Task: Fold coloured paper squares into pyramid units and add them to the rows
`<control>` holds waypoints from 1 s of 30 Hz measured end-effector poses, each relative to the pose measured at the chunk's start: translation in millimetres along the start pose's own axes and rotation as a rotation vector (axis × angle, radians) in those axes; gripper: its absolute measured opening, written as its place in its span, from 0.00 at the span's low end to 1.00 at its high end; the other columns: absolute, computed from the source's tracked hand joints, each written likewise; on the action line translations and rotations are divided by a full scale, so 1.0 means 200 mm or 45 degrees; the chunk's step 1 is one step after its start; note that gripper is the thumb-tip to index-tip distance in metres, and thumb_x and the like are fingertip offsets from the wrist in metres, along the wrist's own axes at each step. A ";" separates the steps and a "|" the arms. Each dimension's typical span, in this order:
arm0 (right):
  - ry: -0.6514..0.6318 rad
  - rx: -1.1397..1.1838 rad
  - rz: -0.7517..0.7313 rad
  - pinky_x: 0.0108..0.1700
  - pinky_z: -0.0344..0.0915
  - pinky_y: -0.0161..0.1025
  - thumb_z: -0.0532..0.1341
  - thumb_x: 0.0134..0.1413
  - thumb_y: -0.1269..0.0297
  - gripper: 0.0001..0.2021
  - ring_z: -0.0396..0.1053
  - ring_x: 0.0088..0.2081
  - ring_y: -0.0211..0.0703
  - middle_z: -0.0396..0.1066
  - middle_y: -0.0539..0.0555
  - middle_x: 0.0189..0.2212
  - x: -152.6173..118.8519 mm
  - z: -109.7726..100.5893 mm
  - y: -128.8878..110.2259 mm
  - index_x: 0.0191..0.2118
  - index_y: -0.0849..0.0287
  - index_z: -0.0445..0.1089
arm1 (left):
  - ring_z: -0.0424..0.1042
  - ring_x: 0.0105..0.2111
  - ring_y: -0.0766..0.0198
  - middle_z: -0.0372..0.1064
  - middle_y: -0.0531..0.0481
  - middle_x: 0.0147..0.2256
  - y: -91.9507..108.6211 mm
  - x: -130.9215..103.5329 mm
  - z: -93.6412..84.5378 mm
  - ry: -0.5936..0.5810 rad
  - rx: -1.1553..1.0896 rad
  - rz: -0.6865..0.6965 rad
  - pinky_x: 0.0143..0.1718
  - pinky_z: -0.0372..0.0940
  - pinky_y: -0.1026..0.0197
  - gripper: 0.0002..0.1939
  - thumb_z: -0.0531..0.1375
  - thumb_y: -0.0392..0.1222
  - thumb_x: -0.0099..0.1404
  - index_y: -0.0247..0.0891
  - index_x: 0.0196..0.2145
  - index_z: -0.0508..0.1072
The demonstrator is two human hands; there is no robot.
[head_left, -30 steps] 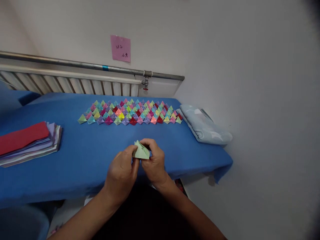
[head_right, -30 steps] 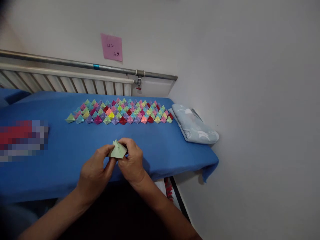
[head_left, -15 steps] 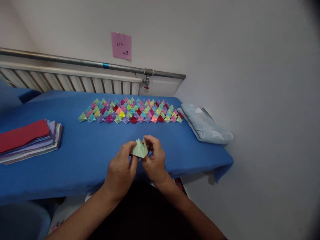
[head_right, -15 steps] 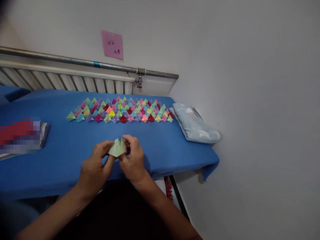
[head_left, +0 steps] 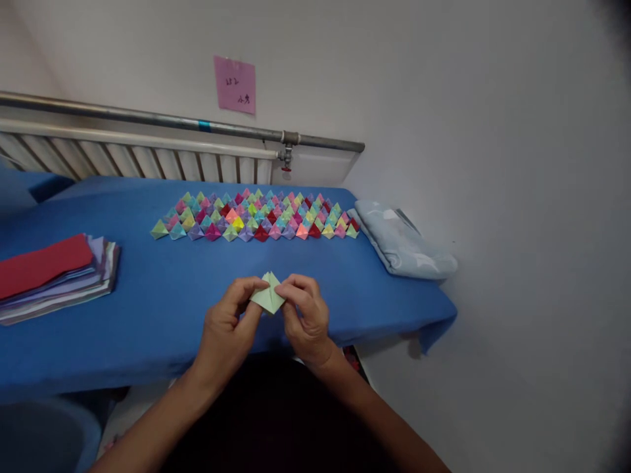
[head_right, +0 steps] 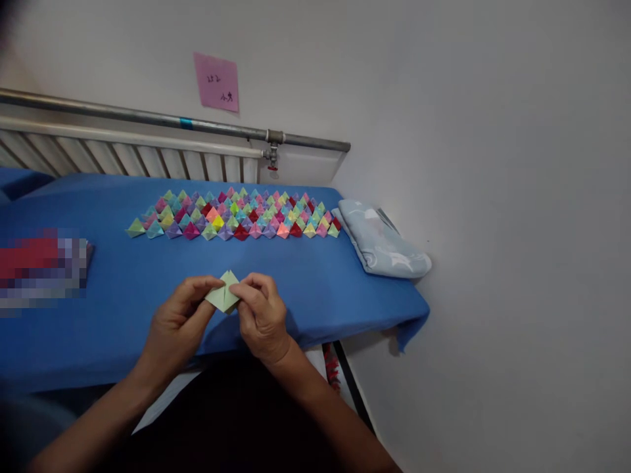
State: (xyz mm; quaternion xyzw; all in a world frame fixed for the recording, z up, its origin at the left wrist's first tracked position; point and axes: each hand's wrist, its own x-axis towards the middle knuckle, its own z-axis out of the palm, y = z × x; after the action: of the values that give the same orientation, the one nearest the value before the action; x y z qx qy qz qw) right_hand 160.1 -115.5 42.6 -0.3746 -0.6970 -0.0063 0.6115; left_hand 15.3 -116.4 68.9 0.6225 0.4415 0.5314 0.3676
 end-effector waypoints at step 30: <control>-0.297 0.514 0.857 0.35 0.66 0.34 0.66 0.55 0.58 0.08 0.67 0.30 0.36 0.71 0.47 0.27 0.08 -0.02 -0.06 0.30 0.55 0.77 | 0.75 0.29 0.62 0.78 0.53 0.29 0.03 0.01 -0.08 -0.220 -0.213 -0.379 0.36 0.68 0.58 0.20 0.67 0.53 0.55 0.39 0.42 0.72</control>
State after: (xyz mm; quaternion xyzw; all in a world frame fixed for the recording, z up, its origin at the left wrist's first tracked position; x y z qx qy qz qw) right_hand 157.0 -117.0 62.8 -0.4523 -0.5874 0.3734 0.5577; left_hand -0.2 -116.5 77.9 0.5610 0.4499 0.4506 0.5290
